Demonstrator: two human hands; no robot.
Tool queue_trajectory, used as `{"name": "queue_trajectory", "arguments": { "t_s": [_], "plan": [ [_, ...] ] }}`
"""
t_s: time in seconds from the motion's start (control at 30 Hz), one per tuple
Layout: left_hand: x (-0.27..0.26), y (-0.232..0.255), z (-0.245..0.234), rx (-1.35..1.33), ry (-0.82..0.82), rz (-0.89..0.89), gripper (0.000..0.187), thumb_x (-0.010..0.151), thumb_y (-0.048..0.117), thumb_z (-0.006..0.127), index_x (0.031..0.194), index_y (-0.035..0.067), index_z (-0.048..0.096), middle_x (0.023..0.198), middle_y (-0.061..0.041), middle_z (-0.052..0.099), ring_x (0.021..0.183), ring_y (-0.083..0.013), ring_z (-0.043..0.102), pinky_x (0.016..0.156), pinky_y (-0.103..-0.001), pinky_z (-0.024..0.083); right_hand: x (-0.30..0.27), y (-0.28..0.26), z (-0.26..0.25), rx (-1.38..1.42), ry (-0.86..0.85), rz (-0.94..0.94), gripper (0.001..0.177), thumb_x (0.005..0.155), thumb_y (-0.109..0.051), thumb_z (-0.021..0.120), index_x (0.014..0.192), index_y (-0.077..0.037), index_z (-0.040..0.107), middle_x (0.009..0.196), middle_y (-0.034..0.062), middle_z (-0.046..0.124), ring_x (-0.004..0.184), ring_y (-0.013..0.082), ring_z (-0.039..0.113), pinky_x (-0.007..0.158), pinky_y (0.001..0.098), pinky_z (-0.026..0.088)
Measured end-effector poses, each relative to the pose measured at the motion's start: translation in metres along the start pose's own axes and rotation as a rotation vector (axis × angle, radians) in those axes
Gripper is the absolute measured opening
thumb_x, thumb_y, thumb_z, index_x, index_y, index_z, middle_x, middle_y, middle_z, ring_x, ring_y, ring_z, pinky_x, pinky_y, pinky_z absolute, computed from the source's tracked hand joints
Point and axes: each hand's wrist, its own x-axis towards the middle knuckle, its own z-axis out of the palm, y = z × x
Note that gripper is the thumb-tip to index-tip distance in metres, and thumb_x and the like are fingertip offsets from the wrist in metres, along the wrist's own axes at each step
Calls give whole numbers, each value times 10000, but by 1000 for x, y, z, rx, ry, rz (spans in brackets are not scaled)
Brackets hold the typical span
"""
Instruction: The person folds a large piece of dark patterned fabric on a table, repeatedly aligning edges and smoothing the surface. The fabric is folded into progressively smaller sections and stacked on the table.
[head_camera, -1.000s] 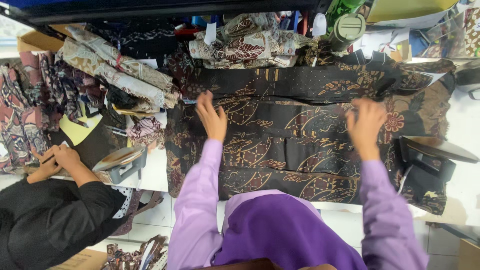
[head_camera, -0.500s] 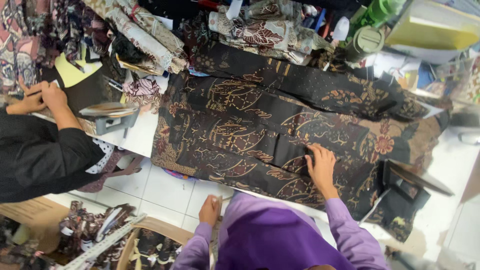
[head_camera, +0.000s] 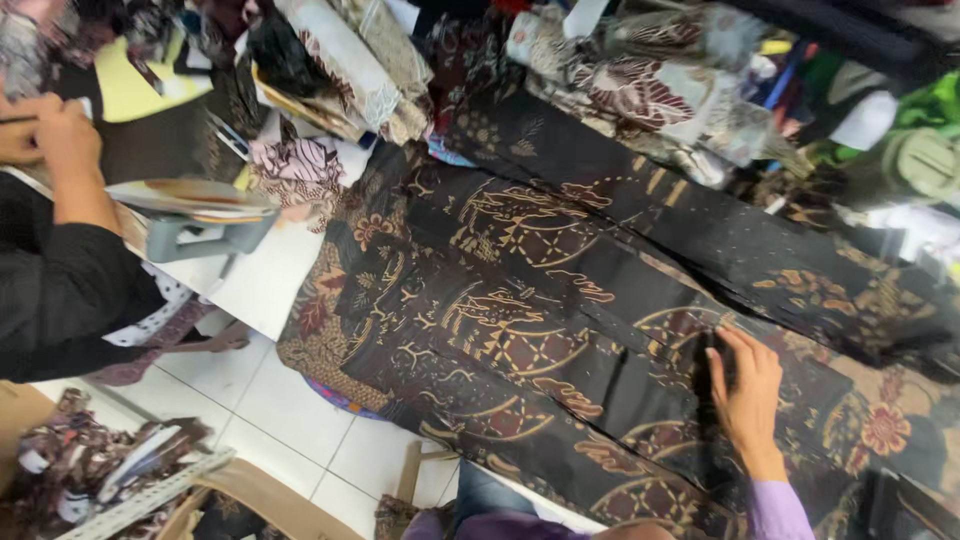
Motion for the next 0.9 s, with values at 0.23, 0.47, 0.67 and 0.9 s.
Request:
{"name": "queue_trajectory", "arguments": {
  "t_s": [0.23, 0.47, 0.67, 0.9],
  "plan": [
    [74, 2, 21, -110, 14, -8, 420, 836, 217, 646, 1206, 49, 538, 1200, -195, 589, 1063, -350, 641, 925, -467, 552, 8, -2, 28, -67, 4, -7, 340, 986, -138, 690, 1318, -76, 652, 1385, 132, 636, 1261, 339, 565, 1111, 428, 417],
    [102, 22, 33, -170, -2, -15, 417, 845, 165, 622, 1227, 28, 523, 1224, -200, 577, 1081, -345, 634, 960, -465, 551, 14, 12, 45, -57, 38, 5, 316, 993, -120, 695, 1305, -78, 663, 1373, 115, 635, 1231, 301, 559, 1107, 390, 408],
    [77, -1, -25, -119, 18, -19, 417, 853, 120, 601, 1245, 10, 509, 1245, -203, 566, 1096, -341, 627, 990, -464, 549, 10, 7, 43, -27, 48, 26, 324, 977, -117, 698, 1297, -83, 666, 1360, 110, 641, 1237, 313, 568, 1133, 406, 408],
    [65, -12, -107, 40, 25, 82, 420, 862, 67, 577, 1266, -11, 494, 1270, -208, 553, 1114, -336, 620, 1025, -461, 548, 21, 28, 28, 75, -11, 13, 306, 941, -38, 657, 1240, -96, 686, 1275, 116, 674, 1201, 335, 607, 1064, 432, 458]
  ]
}}
